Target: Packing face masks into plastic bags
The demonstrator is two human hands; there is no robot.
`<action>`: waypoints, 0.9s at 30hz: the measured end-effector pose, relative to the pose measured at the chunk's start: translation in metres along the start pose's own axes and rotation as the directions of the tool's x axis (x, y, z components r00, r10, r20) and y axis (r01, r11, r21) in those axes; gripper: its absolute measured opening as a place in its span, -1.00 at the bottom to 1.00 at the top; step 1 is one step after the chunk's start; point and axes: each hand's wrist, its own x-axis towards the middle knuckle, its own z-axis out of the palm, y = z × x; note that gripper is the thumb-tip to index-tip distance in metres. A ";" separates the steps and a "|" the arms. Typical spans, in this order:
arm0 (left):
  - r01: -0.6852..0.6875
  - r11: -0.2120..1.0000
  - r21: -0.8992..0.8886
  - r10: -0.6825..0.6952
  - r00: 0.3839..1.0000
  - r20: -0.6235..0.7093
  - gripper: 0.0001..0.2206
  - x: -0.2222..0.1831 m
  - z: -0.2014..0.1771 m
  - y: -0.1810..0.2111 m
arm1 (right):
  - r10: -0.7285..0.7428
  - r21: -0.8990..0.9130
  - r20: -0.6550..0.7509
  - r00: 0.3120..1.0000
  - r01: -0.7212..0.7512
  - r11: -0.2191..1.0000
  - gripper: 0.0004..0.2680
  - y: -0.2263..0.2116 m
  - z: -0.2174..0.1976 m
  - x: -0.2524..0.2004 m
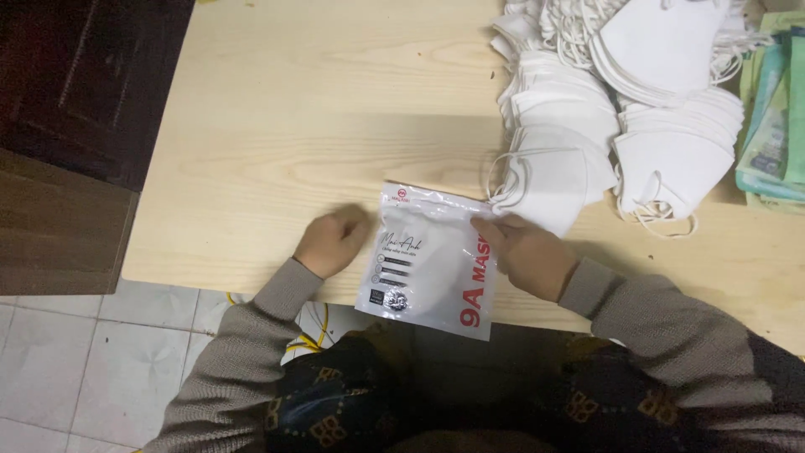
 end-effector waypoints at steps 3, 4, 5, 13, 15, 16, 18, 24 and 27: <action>0.138 0.940 -0.313 -0.135 0.990 0.031 -0.66 -0.007 -0.001 0.030 | -0.002 0.065 0.013 1.000 0.001 0.998 -0.43 0.001 0.003 -0.002; 0.136 0.941 -0.311 -0.132 0.991 0.032 -0.66 0.001 0.013 0.017 | 0.002 0.064 0.012 1.000 -0.002 0.998 -0.43 0.000 0.001 -0.003; 0.124 0.889 -0.441 -0.129 0.991 0.019 -0.69 0.010 0.028 0.004 | 0.005 0.047 -0.005 1.000 -0.005 0.999 -0.45 -0.002 -0.001 -0.003; 0.062 0.725 -0.686 -0.099 0.995 -0.015 -0.82 0.025 0.060 -0.029 | 0.001 0.145 -0.029 1.000 0.003 0.989 -0.47 -0.002 -0.012 -0.004; 0.049 0.677 -0.734 -0.113 0.993 -0.038 -0.85 0.027 0.063 -0.036 | -0.016 0.154 -0.071 0.997 0.027 0.988 -0.52 0.000 -0.010 -0.004; 0.048 0.678 -0.734 -0.113 0.993 -0.039 -0.85 0.026 0.060 -0.034 | -0.017 0.153 -0.072 0.997 0.028 0.988 -0.52 -0.004 -0.017 -0.006; 0.054 0.660 -0.749 -0.122 0.992 -0.037 -0.85 0.024 0.053 -0.031 | 0.019 0.141 -0.119 0.993 -0.002 0.990 -0.61 -0.012 -0.030 -0.010; -0.051 0.538 -0.841 -0.089 0.989 -0.117 -0.90 -0.009 0.003 0.013 | 0.294 0.531 -0.104 0.950 -0.197 0.824 -0.79 -0.001 -0.032 -0.013; -0.095 0.501 -0.860 -0.083 0.984 -0.157 -0.88 -0.022 -0.024 0.015 | 0.430 0.883 0.218 0.876 -0.365 0.296 -0.72 -0.012 -0.032 -0.006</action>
